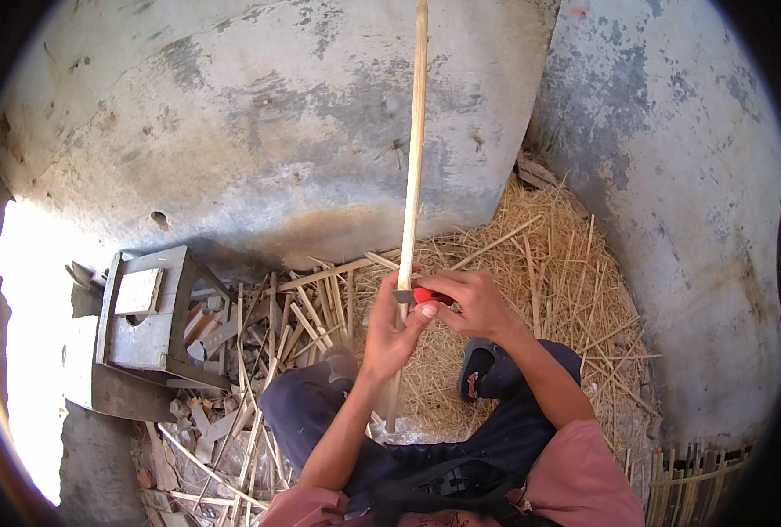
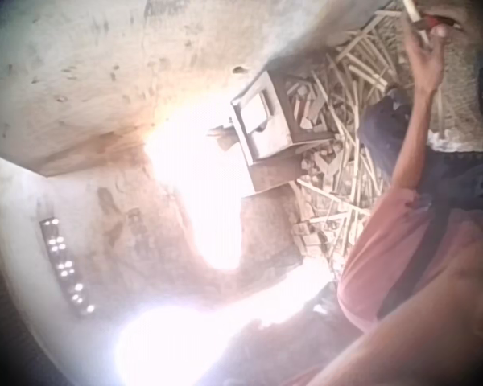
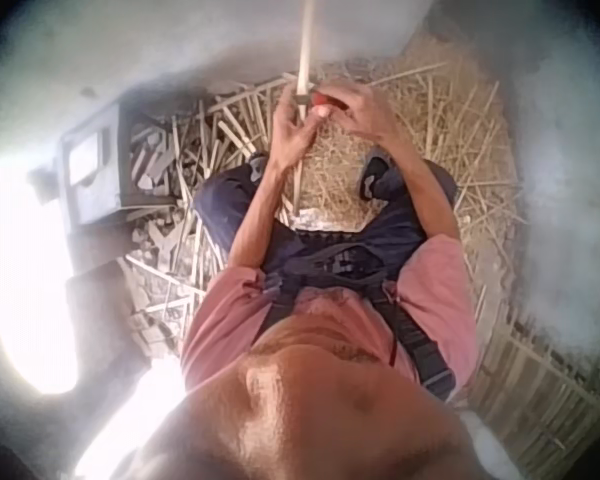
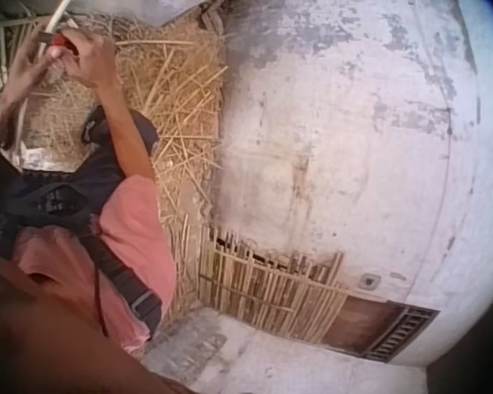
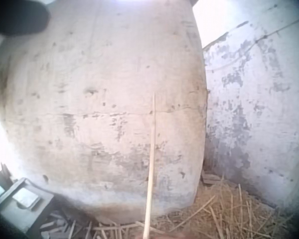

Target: The person uses a utility knife to shave thin strips of wood from a long wooden dowel while sitting on a floor covered in straw and wood shavings.

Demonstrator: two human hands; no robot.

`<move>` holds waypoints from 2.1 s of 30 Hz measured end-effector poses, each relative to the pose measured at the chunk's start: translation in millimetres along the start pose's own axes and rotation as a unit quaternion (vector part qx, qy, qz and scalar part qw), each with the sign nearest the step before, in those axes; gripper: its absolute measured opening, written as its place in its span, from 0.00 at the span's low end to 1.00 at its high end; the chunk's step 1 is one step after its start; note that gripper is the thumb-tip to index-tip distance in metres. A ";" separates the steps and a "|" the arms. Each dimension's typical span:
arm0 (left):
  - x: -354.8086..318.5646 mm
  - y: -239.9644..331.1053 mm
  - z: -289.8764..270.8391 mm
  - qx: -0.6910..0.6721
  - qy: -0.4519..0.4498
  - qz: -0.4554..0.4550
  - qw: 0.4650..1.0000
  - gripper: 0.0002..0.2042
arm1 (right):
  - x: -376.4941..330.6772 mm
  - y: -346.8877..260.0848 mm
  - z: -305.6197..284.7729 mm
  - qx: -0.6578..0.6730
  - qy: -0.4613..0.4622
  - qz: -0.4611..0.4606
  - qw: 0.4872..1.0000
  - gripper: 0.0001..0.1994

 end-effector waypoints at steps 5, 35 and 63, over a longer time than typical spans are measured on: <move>-2.0 -2.3 -7.5 0.009 0.000 -0.023 1.000 0.34 | 4.7 -2.8 1.5 -0.005 -0.001 -0.001 1.000 0.18; 0.4 -8.0 -12.3 0.020 0.076 -0.009 0.997 0.27 | 2.4 -7.5 -2.8 -0.036 0.050 0.025 0.998 0.21; -3.5 11.7 -39.6 -0.057 0.073 -0.057 0.994 0.34 | 32.8 -26.0 25.2 -0.036 -0.018 -0.005 0.999 0.20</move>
Point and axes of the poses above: each hand's wrist, its own x-axis towards the middle knuckle, its own z-axis out of the palm, y = z × x, the point moved 10 cm from there along x, towards the middle knuckle, and after that the axes turned 5 degrees about x, right-handed, at the moved point
